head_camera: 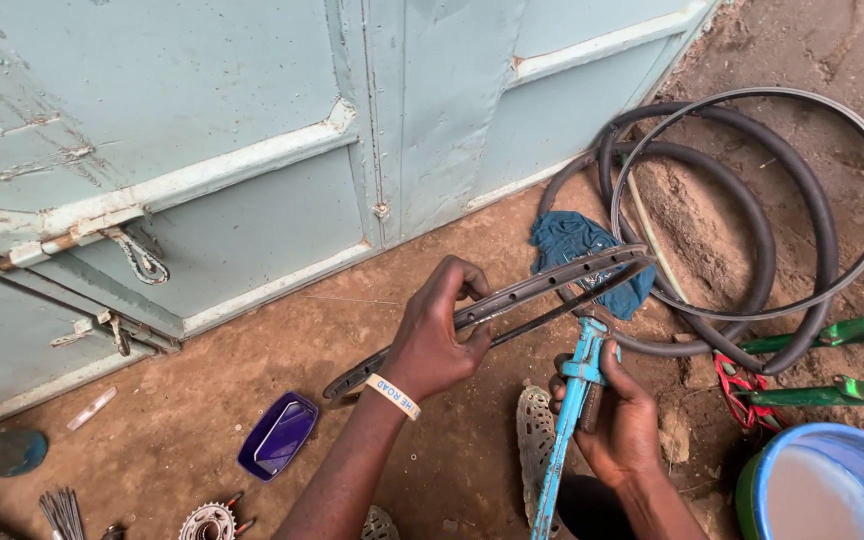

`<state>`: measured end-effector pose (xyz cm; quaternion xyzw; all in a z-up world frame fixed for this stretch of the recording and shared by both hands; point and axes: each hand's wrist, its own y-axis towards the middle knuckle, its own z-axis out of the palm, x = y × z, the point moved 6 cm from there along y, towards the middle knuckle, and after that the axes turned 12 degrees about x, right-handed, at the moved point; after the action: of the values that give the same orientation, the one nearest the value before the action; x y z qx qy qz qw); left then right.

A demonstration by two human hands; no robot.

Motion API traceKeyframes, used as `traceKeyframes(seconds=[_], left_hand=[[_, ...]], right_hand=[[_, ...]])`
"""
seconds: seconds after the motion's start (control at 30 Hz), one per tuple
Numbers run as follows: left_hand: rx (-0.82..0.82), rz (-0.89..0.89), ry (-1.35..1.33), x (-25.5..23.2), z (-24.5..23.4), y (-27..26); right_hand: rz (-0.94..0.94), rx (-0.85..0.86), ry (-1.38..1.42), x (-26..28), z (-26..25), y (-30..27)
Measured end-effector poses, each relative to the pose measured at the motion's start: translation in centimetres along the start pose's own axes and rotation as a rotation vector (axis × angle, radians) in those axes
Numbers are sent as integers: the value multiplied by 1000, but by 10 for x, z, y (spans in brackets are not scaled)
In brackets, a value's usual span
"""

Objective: The person uses a blue pipe wrench to bend and straighten a bicycle rim. They repeatedly clamp the rim, apply force to adjust its shape, and inspect the alignment by holding it up. The person continues this process throughout the clip.

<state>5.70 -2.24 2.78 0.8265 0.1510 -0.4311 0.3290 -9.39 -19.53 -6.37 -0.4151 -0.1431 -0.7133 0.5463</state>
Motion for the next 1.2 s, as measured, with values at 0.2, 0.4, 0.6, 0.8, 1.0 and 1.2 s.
traceKeyframes(seconds=[0.2,0.4,0.6,0.8,1.0,1.2], left_hand=[[19,-116,73,2,5,-3],[131,-298,185,4,33,-14],[266,-499,-319,-12,48,-12],[262,-620,-505,-3,57,-16],[224,-491,-410,0,55,-9],[236,-501,-397,14,56,-8]], right_hand=[[-62,-85,-28,2,1,8],[-198,43,2,26,3,28],[-434,-241,-6,110,24,22],[-713,-483,-88,150,10,57],[-722,-514,-144,133,19,56],[-1107,-439,-450,128,2,72]])
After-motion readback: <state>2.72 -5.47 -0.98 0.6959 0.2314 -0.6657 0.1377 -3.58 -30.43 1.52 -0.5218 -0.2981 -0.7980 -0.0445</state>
